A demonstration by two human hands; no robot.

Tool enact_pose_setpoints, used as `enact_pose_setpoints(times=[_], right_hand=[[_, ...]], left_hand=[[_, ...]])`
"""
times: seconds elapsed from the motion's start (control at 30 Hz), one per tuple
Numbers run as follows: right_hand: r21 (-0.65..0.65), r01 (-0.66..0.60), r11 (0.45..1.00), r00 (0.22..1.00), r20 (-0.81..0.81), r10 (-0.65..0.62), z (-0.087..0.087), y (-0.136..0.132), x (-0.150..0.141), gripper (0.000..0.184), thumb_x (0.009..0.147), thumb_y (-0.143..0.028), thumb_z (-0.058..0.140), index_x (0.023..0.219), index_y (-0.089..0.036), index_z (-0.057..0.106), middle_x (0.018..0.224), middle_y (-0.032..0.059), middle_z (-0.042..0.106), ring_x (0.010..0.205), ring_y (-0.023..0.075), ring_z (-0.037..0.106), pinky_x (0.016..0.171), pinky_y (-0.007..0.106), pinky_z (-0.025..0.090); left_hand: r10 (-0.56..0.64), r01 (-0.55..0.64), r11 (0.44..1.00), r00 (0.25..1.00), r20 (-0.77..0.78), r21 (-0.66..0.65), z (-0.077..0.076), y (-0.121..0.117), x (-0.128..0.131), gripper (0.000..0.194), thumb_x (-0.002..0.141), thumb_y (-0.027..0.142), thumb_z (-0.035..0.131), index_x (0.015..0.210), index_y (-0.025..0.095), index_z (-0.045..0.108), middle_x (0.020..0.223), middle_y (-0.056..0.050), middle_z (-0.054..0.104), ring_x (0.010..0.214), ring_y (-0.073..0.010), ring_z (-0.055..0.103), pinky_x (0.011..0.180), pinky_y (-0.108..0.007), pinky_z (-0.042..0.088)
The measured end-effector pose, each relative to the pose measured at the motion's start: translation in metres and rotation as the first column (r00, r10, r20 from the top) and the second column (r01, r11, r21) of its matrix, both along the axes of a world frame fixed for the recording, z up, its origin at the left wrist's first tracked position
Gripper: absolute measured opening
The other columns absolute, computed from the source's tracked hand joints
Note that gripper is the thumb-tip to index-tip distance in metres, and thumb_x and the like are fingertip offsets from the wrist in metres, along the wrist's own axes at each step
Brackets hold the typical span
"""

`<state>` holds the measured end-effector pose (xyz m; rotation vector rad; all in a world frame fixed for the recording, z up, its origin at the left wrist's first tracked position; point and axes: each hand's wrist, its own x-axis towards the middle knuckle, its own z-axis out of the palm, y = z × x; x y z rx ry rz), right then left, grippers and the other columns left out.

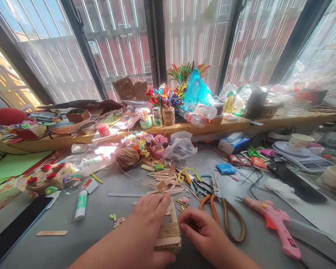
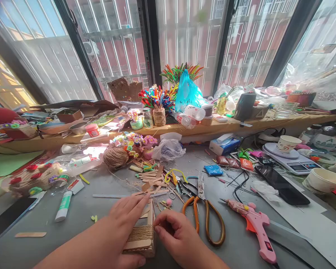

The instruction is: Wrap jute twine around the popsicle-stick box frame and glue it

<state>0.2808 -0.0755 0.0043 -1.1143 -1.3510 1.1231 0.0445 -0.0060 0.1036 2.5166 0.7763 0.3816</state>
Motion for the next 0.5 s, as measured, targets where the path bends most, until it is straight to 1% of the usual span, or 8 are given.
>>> enact_pose_setpoints(times=[0.07, 0.13, 0.2, 0.27, 0.33, 0.37, 0.43, 0.5], right_hand=[[0.008, 0.010, 1.000, 1.000, 0.009, -0.010, 0.001, -0.001, -0.001, 0.031, 0.102, -0.050, 0.076, 0.093, -0.020, 0.077, 0.082, 0.0025, 0.071, 0.075, 0.0198, 0.062, 0.070, 0.028, 0.053], [0.010, 0.029, 1.000, 1.000, 0.004, -0.029, 0.001, -0.001, -0.002, 0.034, 0.102, -0.053, 0.075, 0.094, -0.020, 0.078, 0.082, 0.0023, 0.071, 0.075, 0.0198, 0.062, 0.071, 0.029, 0.053], [0.011, 0.038, 0.999, 0.999, -0.019, -0.038, 0.002, -0.002, 0.000, 0.039, 0.103, -0.058, 0.074, 0.095, -0.020, 0.077, 0.082, 0.0020, 0.070, 0.075, 0.0196, 0.062, 0.071, 0.029, 0.054], [0.024, 0.043, 0.999, 0.998, -0.042, -0.042, 0.003, -0.002, 0.003, 0.044, 0.104, -0.063, 0.072, 0.095, -0.020, 0.076, 0.082, 0.0020, 0.069, 0.075, 0.0197, 0.062, 0.072, 0.030, 0.054], [0.070, 0.059, 0.996, 0.998, -0.034, -0.057, 0.003, -0.003, 0.007, 0.045, 0.105, -0.064, 0.069, 0.096, -0.021, 0.076, 0.083, 0.0027, 0.070, 0.076, 0.0201, 0.064, 0.073, 0.030, 0.053], [0.105, 0.077, 0.992, 0.997, -0.021, -0.075, 0.004, -0.004, 0.009, 0.044, 0.107, -0.064, 0.068, 0.098, -0.021, 0.077, 0.085, 0.0034, 0.072, 0.077, 0.0206, 0.065, 0.072, 0.030, 0.053], [0.175, 0.117, 0.978, 0.993, 0.013, -0.121, 0.005, -0.005, 0.014, 0.039, 0.109, -0.058, 0.067, 0.099, -0.022, 0.078, 0.088, 0.0045, 0.074, 0.079, 0.0211, 0.067, 0.071, 0.030, 0.052], [0.235, 0.140, 0.962, 0.986, 0.053, -0.157, 0.007, -0.007, 0.017, 0.031, 0.110, -0.049, 0.068, 0.098, -0.023, 0.078, 0.087, 0.0041, 0.074, 0.078, 0.0205, 0.067, 0.070, 0.029, 0.052]], left_hand=[[0.048, -0.048, 0.999, 0.999, -0.022, 0.008, -0.003, 0.000, 0.004, 0.129, 0.066, 0.034, 0.106, 0.176, 0.037, 0.039, 0.163, -0.014, 0.063, 0.149, -0.0510, 0.058, 0.128, -0.068, 0.043], [0.068, -0.068, 0.998, 0.997, -0.026, -0.004, -0.006, -0.001, 0.006, 0.121, 0.071, 0.037, 0.104, 0.175, 0.038, 0.043, 0.160, -0.014, 0.065, 0.147, -0.0511, 0.059, 0.127, -0.071, 0.043], [0.092, -0.092, 0.995, 0.996, 0.017, -0.031, -0.011, -0.002, 0.004, 0.117, 0.073, 0.038, 0.103, 0.174, 0.041, 0.043, 0.165, -0.013, 0.061, 0.151, -0.0506, 0.056, 0.127, -0.071, 0.044], [0.140, -0.135, 0.989, 0.984, 0.108, -0.054, -0.019, -0.003, 0.000, 0.123, 0.069, 0.030, 0.104, 0.173, 0.044, 0.040, 0.170, -0.011, 0.054, 0.155, -0.0502, 0.051, 0.127, -0.069, 0.044], [0.173, -0.158, 0.984, 0.962, 0.212, -0.085, -0.030, -0.004, -0.004, 0.129, 0.063, 0.020, 0.102, 0.172, 0.046, 0.037, 0.172, -0.009, 0.050, 0.155, -0.0495, 0.050, 0.127, -0.067, 0.047], [0.183, -0.159, 0.981, 0.947, 0.263, -0.112, -0.036, -0.006, -0.005, 0.129, 0.063, 0.017, 0.099, 0.171, 0.046, 0.035, 0.171, -0.009, 0.049, 0.154, -0.0486, 0.051, 0.125, -0.064, 0.049], [0.203, -0.137, 0.968, 0.922, 0.330, -0.212, -0.048, -0.009, -0.006, 0.124, 0.067, 0.018, 0.094, 0.170, 0.045, 0.031, 0.169, -0.008, 0.050, 0.150, -0.0454, 0.057, 0.121, -0.058, 0.055], [0.221, -0.103, 0.942, 0.905, 0.363, -0.318, -0.059, -0.013, -0.005, 0.118, 0.074, 0.023, 0.091, 0.169, 0.043, 0.025, 0.166, -0.009, 0.053, 0.145, -0.0418, 0.063, 0.115, -0.051, 0.060]])
